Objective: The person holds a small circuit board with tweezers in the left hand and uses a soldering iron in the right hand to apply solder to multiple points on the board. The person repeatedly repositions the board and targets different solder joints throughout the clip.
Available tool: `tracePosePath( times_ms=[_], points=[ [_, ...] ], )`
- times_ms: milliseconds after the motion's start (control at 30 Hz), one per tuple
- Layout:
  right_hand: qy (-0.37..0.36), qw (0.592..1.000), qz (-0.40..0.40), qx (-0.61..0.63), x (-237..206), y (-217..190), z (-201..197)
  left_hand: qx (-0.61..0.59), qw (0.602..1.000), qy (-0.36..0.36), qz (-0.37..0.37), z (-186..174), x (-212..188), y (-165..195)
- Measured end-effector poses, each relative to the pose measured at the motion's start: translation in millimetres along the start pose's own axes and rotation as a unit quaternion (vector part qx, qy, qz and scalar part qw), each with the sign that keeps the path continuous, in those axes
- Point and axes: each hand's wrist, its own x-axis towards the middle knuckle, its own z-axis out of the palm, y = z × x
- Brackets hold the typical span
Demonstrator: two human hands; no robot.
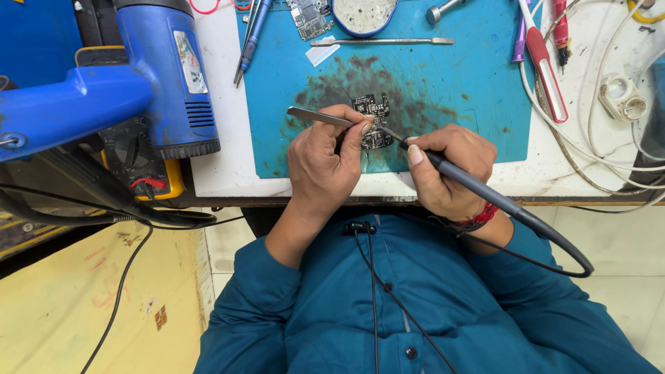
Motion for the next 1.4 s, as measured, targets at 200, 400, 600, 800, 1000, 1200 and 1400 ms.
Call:
tracePosePath(
  times_ms=[200,400,600,800,1000,1200,1400],
  points=[
    [-0.003,1.000,-0.007,0.002,2.7,-1.4,0.4,-0.002,1.000,0.000,0.005,-0.5,1.2,0.5],
    [0.007,1.000,-0.004,-0.003,1.6,-1.2,0.9,0.005,1.000,-0.001,0.003,-0.8,1.9,2.1],
    [0.016,1.000,-0.010,-0.005,0.9,-0.1,1.9,0.011,1.000,-0.003,0.006,-0.9,2.4,2.7],
    [0.017,1.000,-0.010,-0.008,-0.8,0.3,1.8,0.008,1.000,-0.004,0.012,-1.1,1.7,1.5],
    [0.020,1.000,-0.010,-0.004,-1.9,1.1,2.9,0.009,1.000,-0.003,0.011,-1.4,1.1,1.2],
    [0.017,1.000,-0.009,-0.006,-2.7,0.9,2.0,0.017,1.000,0.000,0.013,-1.5,1.4,2.1],
    [0.020,1.000,-0.013,-0.006,-3.1,1.3,2.3,0.016,1.000,0.000,0.013,-1.2,0.7,2.0]
  ],
)
